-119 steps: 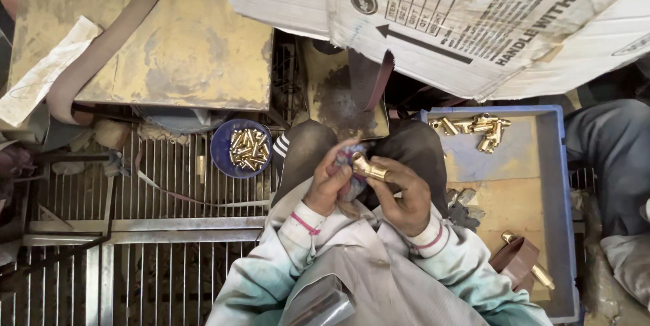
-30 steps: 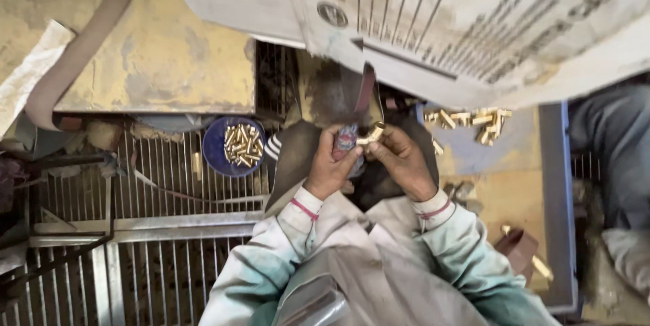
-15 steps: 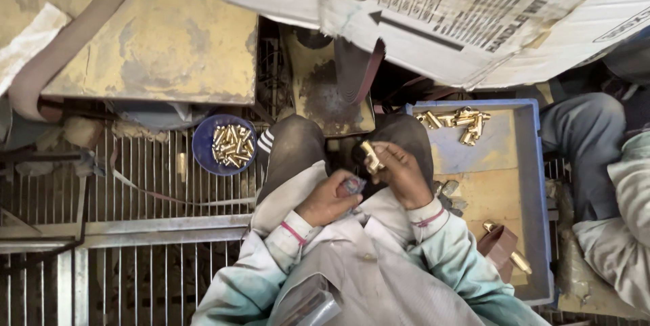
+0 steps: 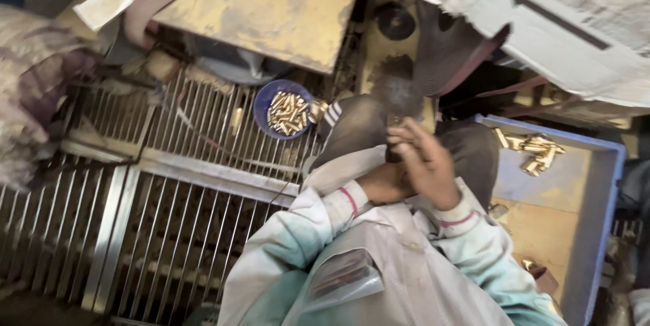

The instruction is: The person sits at a workbench and repeatedly rubs small brass-colored metal parts against a moving sanding belt. They pick up each part from a blue tray, hold it with a cloth, and press it against the belt before placing it back in the tray.

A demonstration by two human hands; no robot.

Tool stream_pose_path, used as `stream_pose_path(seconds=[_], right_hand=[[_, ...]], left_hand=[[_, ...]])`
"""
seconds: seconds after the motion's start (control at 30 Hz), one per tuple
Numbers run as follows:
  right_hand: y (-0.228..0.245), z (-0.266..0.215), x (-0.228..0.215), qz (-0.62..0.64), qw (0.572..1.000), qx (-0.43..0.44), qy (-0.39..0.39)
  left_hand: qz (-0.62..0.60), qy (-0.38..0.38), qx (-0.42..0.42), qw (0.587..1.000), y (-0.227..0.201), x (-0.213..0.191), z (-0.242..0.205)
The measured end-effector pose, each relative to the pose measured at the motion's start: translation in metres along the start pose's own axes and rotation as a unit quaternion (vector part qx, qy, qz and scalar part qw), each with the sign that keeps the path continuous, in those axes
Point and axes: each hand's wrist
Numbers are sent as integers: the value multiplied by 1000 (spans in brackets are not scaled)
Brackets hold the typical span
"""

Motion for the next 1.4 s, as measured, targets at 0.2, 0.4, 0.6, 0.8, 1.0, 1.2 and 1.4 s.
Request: stream_pose_path(seconds=[0.2, 0.4, 0.6, 0.8, 1.0, 1.2, 1.4], right_hand=[[-33, -37, -63, -39, 982, 91, -160], [-124, -92, -163, -111, 880, 240, -393], [-237, -123, -214, -267, 828, 364, -333], [-275, -95, -222, -415, 808, 262, -325], [-283, -48, -223, -438, 780, 321, -312], [-304, -57, -235, -180, 803, 486, -296], [-245, -110, -238, 452, 767, 283, -356]], left_hand=[[-34, -29, 4, 999, 18, 6, -3], [-337, -167, -40, 926, 38, 16, 8], [-289, -178, -103, 935, 11, -4, 12], [-218, -139, -139, 956, -6, -5, 31], [-187, -122, -159, 962, -4, 2, 39], [-189, -117, -142, 965, 5, 6, 35], [-250, -185, -75, 947, 28, 16, 27]])
Point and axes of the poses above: each hand's wrist, its own z-axis towards the middle knuckle, its own x-axis out of the palm, y = z × x, and after that the axes turned 9 degrees about x, right-handed
